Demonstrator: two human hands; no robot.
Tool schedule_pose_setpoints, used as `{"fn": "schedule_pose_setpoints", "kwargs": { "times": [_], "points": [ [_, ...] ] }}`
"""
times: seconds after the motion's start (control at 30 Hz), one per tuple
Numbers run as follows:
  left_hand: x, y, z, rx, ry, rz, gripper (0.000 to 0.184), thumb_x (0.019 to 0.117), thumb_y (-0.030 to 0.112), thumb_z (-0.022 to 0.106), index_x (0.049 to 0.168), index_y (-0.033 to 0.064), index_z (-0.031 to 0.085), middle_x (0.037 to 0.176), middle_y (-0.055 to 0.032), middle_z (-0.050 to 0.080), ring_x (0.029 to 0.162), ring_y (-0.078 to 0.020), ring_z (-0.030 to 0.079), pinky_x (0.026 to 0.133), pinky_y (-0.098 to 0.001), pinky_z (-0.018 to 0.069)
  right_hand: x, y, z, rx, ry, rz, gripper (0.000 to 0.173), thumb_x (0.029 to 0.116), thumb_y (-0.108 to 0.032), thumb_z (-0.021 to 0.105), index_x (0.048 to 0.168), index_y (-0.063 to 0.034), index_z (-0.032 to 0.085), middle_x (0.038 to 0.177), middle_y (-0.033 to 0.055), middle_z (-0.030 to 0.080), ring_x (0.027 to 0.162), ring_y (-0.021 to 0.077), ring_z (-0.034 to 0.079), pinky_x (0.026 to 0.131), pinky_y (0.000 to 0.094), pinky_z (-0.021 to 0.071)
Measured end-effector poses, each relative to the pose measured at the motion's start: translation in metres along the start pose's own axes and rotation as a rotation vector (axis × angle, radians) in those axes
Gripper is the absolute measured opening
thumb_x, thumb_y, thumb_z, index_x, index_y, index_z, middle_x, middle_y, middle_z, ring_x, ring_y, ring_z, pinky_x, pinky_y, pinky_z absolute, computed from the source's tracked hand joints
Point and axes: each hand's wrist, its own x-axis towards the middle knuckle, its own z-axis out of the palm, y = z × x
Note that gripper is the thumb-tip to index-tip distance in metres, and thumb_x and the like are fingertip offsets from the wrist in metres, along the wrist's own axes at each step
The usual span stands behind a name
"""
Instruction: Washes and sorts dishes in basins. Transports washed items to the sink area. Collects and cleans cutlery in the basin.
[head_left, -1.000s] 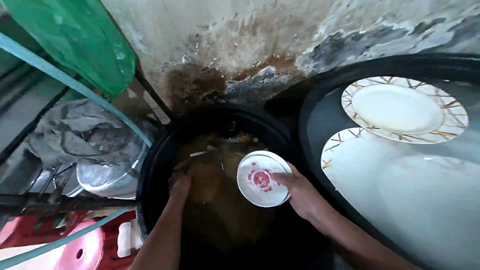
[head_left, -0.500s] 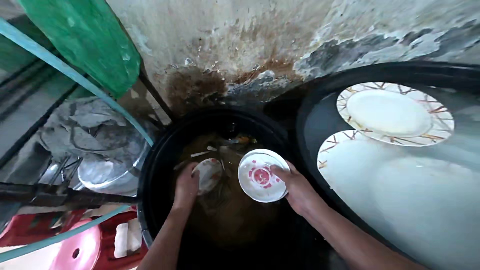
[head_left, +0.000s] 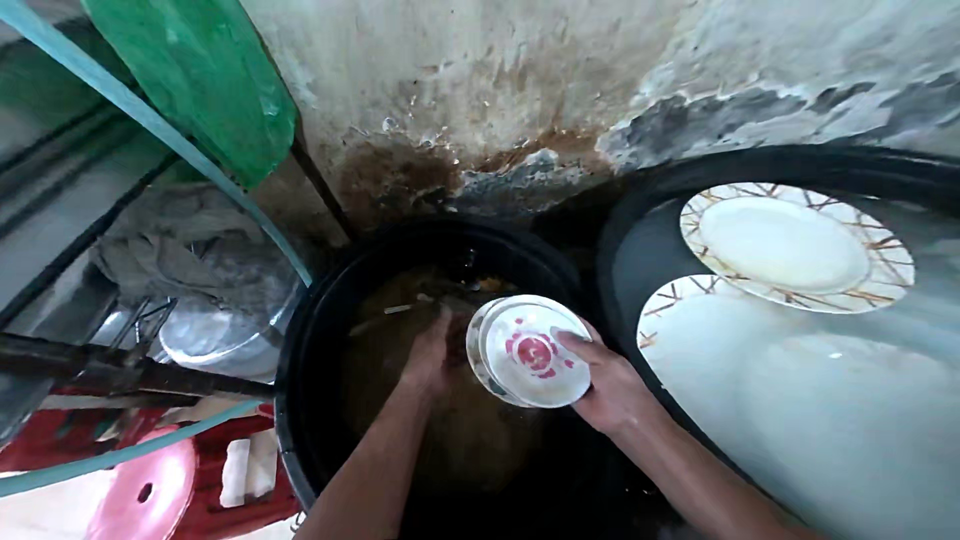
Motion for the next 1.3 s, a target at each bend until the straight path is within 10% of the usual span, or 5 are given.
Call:
{"fn": "schedule_pose_setpoints", "kwargs": {
  "times": [0.33, 0.47, 0.57, 0.7, 1.3],
  "points": [
    [0.050, -0.025, 0.013, 0.675, 0.239, -0.174, 0.038, 0.1100, 0.015, 0.045, 0.139, -0.0076, 0.054, 0.139, -0.0287, 0.057, 0.131, -0.0399, 0.055, 0.110, -0.0504, 0.0431, 0.003, 0.002, 0.001, 0.038, 0.070, -0.106, 0.038, 0.1056, -0.007, 0.043, 0.144, -0.0042, 0.046, 0.115, 0.0191, 0.069, 0.099, 0.0264, 0.072, 0.083, 0.0438, 0.0624],
    [0.056, -0.044, 0.001, 0.000, 0.212, -0.224, 0.040, 0.1094, 0.035, 0.047, 0.118, -0.0012, 0.061, 0.092, -0.0145, 0.063, 0.075, -0.0217, 0.060, 0.068, -0.0377, 0.0531, 0.002, 0.003, 0.004, -0.015, 0.080, -0.127, 0.040, 0.1062, -0.009, 0.043, 0.146, -0.0045, 0.044, 0.115, 0.0170, 0.069, 0.099, 0.0239, 0.072, 0.083, 0.0414, 0.0626],
    [0.043, -0.036, 0.002, -0.027, 0.068, -0.258, 0.029, 0.1061, 0.028, 0.055, 0.118, 0.0025, 0.061, 0.085, -0.0092, 0.063, 0.066, -0.0160, 0.059, 0.061, -0.0320, 0.0524, 0.004, 0.004, 0.002, -0.011, 0.081, -0.119, 0.039, 0.1068, -0.010, 0.043, 0.145, -0.0034, 0.045, 0.116, 0.0188, 0.068, 0.100, 0.0259, 0.072, 0.084, 0.0427, 0.0623],
    [0.038, -0.033, 0.011, 0.244, 0.052, -0.081, 0.045, 0.0996, 0.016, 0.067, 0.142, 0.0056, 0.054, 0.122, -0.0194, 0.066, 0.105, -0.0276, 0.065, 0.091, -0.0450, 0.0542, 0.005, 0.004, 0.004, -0.030, 0.100, -0.113, 0.039, 0.1076, -0.013, 0.043, 0.146, -0.0036, 0.045, 0.116, 0.0181, 0.068, 0.101, 0.0250, 0.072, 0.084, 0.0423, 0.0621],
    [-0.035, 0.022, -0.069, 0.630, 0.390, 0.258, 0.041, 0.1081, 0.022, 0.053, 0.147, 0.0083, 0.054, 0.145, -0.0194, 0.056, 0.133, -0.0335, 0.054, 0.111, -0.0541, 0.0427, 0.001, 0.003, 0.004, -0.133, 0.078, -0.032, 0.036, 0.1028, -0.004, 0.049, 0.138, 0.0005, 0.050, 0.108, 0.0196, 0.070, 0.093, 0.0259, 0.073, 0.080, 0.0422, 0.0626]
  ]
}}
